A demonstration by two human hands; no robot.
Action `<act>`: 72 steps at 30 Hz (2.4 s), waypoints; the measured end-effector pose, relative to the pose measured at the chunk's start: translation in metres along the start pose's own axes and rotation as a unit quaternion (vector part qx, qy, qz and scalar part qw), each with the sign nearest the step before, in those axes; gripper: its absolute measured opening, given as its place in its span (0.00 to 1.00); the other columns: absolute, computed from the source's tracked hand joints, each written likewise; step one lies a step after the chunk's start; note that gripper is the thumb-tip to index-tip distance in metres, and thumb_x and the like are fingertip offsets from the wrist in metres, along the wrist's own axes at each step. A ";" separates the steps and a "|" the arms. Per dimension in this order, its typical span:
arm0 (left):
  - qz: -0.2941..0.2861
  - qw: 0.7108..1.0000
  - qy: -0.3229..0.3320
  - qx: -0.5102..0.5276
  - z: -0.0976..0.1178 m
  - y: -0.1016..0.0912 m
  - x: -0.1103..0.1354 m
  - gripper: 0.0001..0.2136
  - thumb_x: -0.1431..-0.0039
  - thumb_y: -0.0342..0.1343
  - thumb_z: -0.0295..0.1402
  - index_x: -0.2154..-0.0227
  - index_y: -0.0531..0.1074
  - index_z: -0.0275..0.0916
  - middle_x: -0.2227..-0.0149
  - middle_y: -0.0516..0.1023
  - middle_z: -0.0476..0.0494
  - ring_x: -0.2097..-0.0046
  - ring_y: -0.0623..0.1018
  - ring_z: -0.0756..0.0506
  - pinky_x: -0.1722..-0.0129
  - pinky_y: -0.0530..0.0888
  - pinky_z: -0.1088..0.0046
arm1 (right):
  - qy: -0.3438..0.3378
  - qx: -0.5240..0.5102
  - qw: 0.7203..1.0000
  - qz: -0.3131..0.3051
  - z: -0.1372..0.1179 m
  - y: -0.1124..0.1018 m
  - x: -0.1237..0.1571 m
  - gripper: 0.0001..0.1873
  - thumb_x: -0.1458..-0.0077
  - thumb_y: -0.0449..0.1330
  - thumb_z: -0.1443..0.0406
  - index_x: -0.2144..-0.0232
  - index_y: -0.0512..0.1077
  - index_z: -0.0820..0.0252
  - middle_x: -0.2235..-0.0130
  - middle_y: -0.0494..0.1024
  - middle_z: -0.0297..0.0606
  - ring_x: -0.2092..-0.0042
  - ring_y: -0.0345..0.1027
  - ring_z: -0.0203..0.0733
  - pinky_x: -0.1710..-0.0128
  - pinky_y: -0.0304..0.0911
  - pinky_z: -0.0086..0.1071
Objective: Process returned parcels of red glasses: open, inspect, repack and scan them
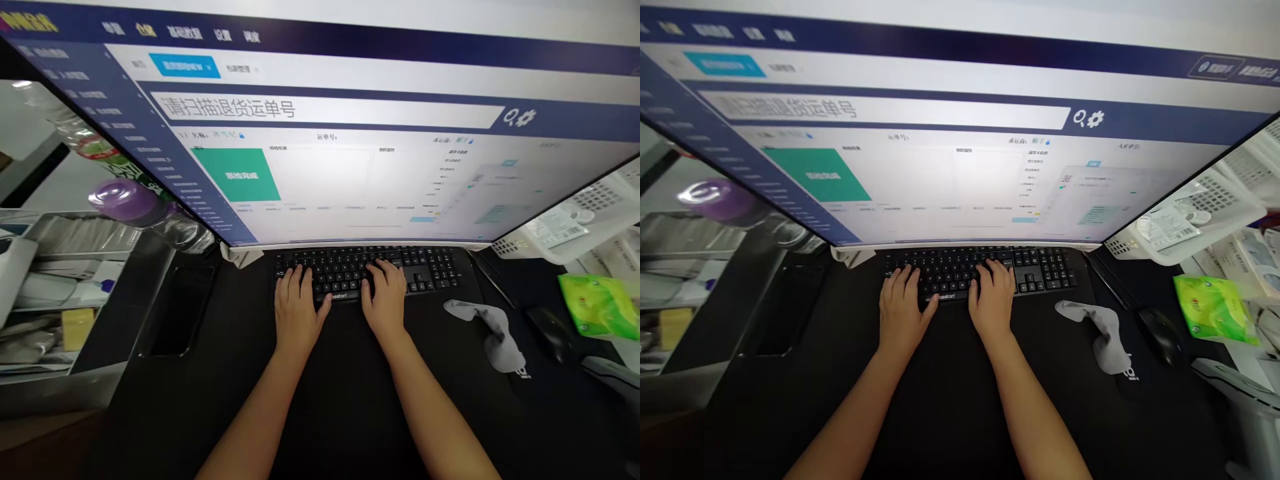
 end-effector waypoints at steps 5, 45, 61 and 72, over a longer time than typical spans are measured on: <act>0.015 1.000 -0.004 0.009 -0.005 -0.001 -0.007 0.29 0.37 0.53 0.45 0.40 0.64 0.28 0.38 0.67 0.24 0.34 0.63 0.30 0.33 0.57 0.46 | 0.012 0.005 1.000 0.004 -0.004 -0.003 -0.002 0.17 0.37 0.53 0.65 0.48 0.72 0.61 0.43 0.71 0.49 0.37 0.58 0.52 0.33 0.47 0.57; 0.109 0.985 0.066 0.117 0.011 -0.008 -0.003 0.21 0.43 0.61 0.36 0.47 0.73 0.35 0.44 0.75 0.28 0.42 0.74 0.27 0.41 0.69 0.41 | 0.092 0.023 0.995 0.006 0.020 -0.019 -0.015 0.25 0.34 0.53 0.60 0.38 0.64 0.64 0.39 0.68 0.49 0.32 0.50 0.51 0.29 0.40 0.54; 0.175 0.968 0.149 0.100 0.013 -0.020 0.005 0.09 0.48 0.62 0.27 0.63 0.76 0.36 0.62 0.82 0.37 0.61 0.80 0.38 0.57 0.76 0.57 | -0.121 -0.035 0.990 -0.067 -0.017 0.011 -0.007 0.11 0.37 0.54 0.67 0.60 0.76 0.56 0.55 0.81 0.37 0.44 0.66 0.40 0.34 0.51 0.40; 0.167 0.984 0.038 0.052 0.009 -0.027 -0.002 0.05 0.45 0.61 0.31 0.66 0.77 0.36 0.53 0.78 0.28 0.54 0.79 0.33 0.52 0.75 0.49 | -0.198 -0.016 0.980 -0.030 -0.028 0.006 0.000 0.08 0.39 0.55 0.67 0.66 0.75 0.59 0.60 0.79 0.40 0.50 0.67 0.42 0.48 0.62 0.38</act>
Point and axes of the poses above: each hand's wrist, its own x-axis away from the middle knuckle, its own y-axis out of the palm, z = x × y, the point moved 6 cm from there along -x, towards the middle knuckle
